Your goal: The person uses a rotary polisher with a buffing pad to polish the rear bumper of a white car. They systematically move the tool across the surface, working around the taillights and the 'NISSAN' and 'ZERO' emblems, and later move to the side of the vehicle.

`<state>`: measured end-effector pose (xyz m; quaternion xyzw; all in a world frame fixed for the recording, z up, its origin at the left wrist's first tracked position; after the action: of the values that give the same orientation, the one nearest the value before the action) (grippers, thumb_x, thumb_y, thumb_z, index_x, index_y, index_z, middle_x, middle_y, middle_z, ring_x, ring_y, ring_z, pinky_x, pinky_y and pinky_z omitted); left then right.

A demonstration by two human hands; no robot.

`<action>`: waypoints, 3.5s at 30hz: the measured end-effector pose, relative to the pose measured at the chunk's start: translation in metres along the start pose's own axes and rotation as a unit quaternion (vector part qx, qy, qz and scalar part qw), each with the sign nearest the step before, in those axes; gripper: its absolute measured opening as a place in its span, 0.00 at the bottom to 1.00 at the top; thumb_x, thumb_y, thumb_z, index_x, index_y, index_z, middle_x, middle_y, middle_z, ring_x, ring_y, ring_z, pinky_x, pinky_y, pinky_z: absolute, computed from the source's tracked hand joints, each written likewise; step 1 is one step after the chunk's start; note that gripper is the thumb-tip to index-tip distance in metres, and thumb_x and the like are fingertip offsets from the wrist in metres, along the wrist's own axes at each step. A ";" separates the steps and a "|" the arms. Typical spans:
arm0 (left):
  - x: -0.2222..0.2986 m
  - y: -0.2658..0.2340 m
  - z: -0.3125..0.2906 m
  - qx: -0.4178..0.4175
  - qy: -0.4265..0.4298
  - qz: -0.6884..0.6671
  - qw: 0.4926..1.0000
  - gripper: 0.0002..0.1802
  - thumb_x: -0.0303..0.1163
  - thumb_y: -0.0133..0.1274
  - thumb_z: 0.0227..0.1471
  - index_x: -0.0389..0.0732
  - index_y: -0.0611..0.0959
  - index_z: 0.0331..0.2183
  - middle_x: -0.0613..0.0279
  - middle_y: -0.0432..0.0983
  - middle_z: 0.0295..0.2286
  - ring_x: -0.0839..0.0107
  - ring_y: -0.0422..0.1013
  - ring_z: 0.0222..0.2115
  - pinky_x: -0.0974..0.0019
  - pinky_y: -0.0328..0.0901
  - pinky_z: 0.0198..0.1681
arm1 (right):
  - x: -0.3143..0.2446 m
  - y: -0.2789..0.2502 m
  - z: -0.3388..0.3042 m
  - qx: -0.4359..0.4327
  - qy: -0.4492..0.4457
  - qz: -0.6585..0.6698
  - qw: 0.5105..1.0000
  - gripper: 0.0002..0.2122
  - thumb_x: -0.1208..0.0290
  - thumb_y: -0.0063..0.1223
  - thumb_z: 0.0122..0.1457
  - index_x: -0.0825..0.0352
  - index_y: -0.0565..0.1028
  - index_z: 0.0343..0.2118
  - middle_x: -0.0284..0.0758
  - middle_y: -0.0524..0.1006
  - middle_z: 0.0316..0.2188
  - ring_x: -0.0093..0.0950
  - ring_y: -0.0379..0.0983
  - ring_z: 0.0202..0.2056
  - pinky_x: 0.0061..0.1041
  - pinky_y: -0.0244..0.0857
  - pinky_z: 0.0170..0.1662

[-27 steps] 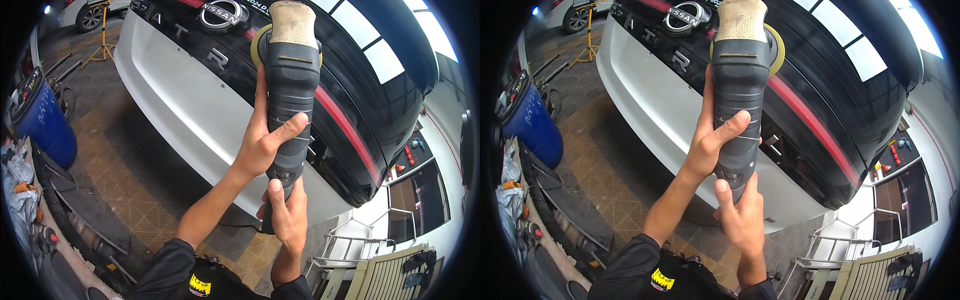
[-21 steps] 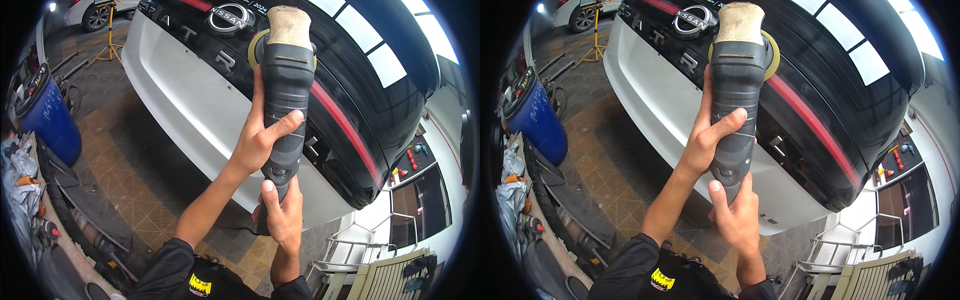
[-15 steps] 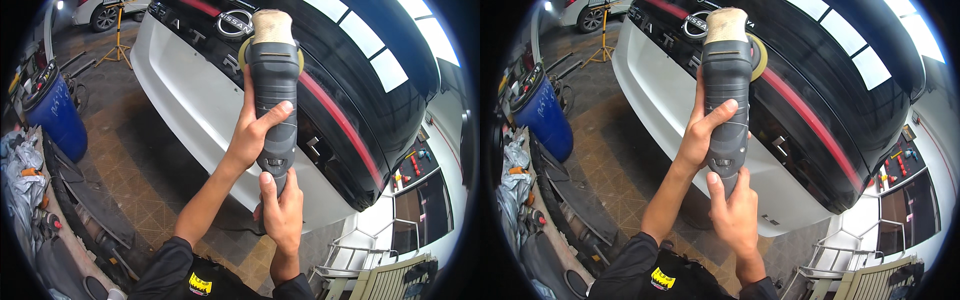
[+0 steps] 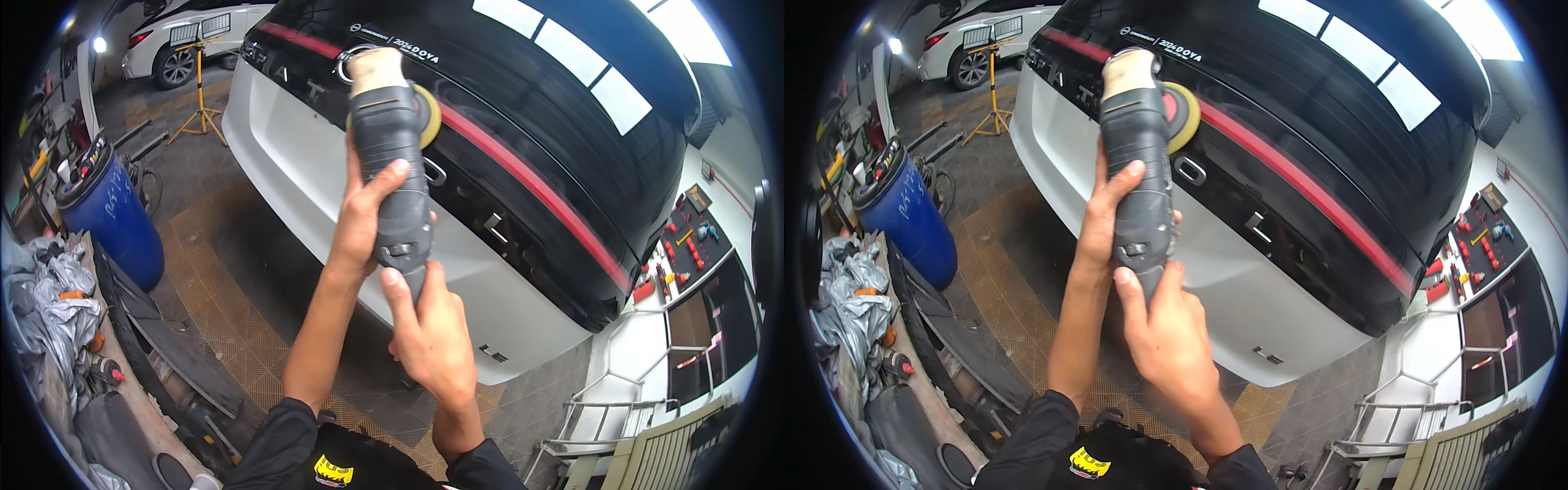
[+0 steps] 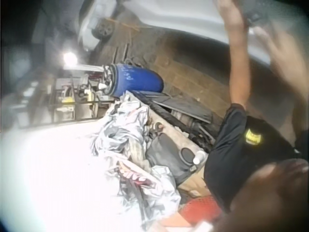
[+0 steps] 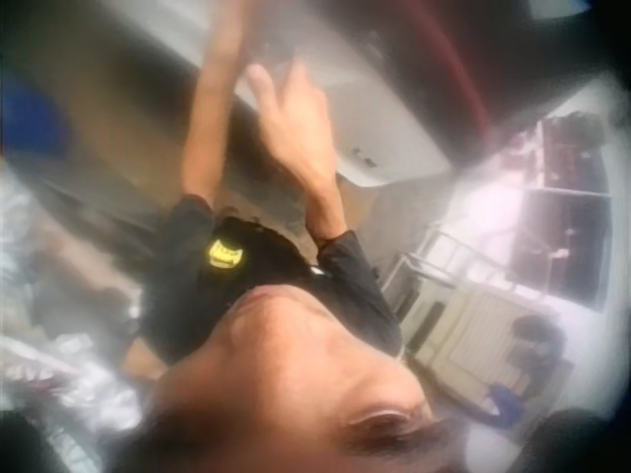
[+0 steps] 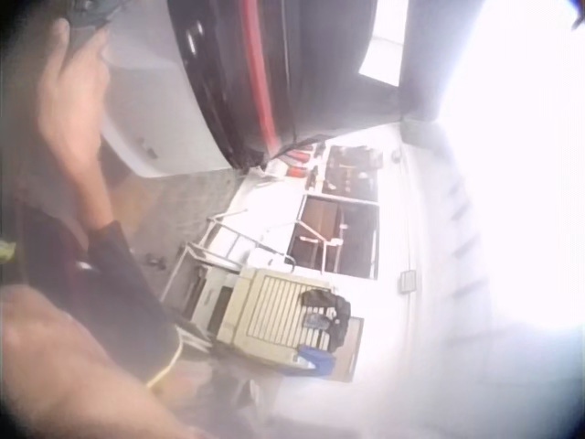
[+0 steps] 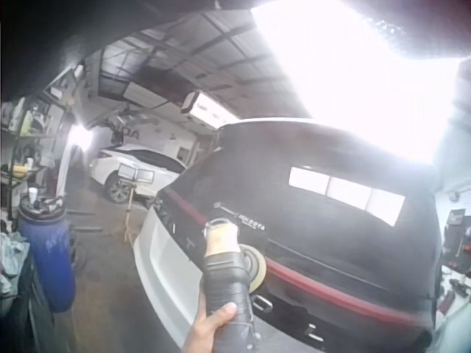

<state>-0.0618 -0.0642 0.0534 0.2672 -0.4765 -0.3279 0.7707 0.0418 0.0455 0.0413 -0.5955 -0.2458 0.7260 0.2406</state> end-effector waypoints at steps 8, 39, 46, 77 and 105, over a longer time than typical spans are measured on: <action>0.004 0.001 -0.017 0.000 -0.033 0.043 0.999 0.36 0.35 0.53 0.58 0.53 0.53 0.61 0.54 0.70 0.35 0.66 0.76 0.22 0.63 0.78 0.23 | 0.005 0.005 -0.004 -0.026 -0.027 0.026 0.999 0.29 0.50 0.46 0.68 0.82 0.65 0.45 0.40 0.73 0.13 0.32 0.75 0.15 0.31 0.68 0.21; -0.135 0.128 -0.168 -0.133 -0.093 0.083 0.983 0.59 0.27 0.57 0.57 0.45 0.28 0.69 0.48 0.59 0.58 0.68 0.69 0.47 0.63 0.68 0.51 | 0.149 -0.097 -0.182 0.126 0.132 0.168 0.969 0.26 0.49 0.52 0.65 0.74 0.70 0.47 0.38 0.77 0.20 0.27 0.76 0.17 0.25 0.68 0.23; -0.108 0.100 -0.143 -0.085 -0.084 0.093 0.988 0.55 0.30 0.54 0.57 0.55 0.34 0.69 0.49 0.68 0.46 0.62 0.76 0.33 0.58 0.77 0.36 | 0.139 -0.077 -0.150 0.089 0.089 0.165 0.978 0.28 0.52 0.56 0.62 0.75 0.67 0.53 0.45 0.79 0.24 0.34 0.79 0.24 0.31 0.70 0.30; -0.019 -0.004 -0.011 0.041 -0.032 0.109 0.993 0.25 0.49 0.51 0.61 0.34 0.71 0.44 0.52 0.74 0.29 0.56 0.79 0.28 0.57 0.79 0.25 | 0.000 -0.009 -0.023 -0.001 -0.161 -0.254 0.954 0.35 0.70 0.50 0.62 0.37 0.51 0.70 0.48 0.68 0.33 0.43 0.76 0.20 0.40 0.74 0.25; -0.078 0.095 -0.094 -0.021 -0.024 0.180 0.983 0.39 0.42 0.49 0.62 0.58 0.47 0.66 0.48 0.67 0.40 0.54 0.77 0.26 0.55 0.77 0.23 | 0.071 -0.080 -0.121 0.155 -0.143 -0.240 0.948 0.36 0.70 0.59 0.58 0.38 0.59 0.69 0.40 0.65 0.26 0.31 0.69 0.14 0.30 0.70 0.16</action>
<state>0.0218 0.0653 0.0412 0.1532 -0.5287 -0.2001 0.8106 0.1527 0.1603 0.0191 -0.3642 -0.2980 0.7537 0.4589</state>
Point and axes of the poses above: each hand's wrist, its own z-axis towards the middle knuckle, its own y-axis out of the palm, x = y × z, the point moved 10 cm from there along z, towards the middle knuckle
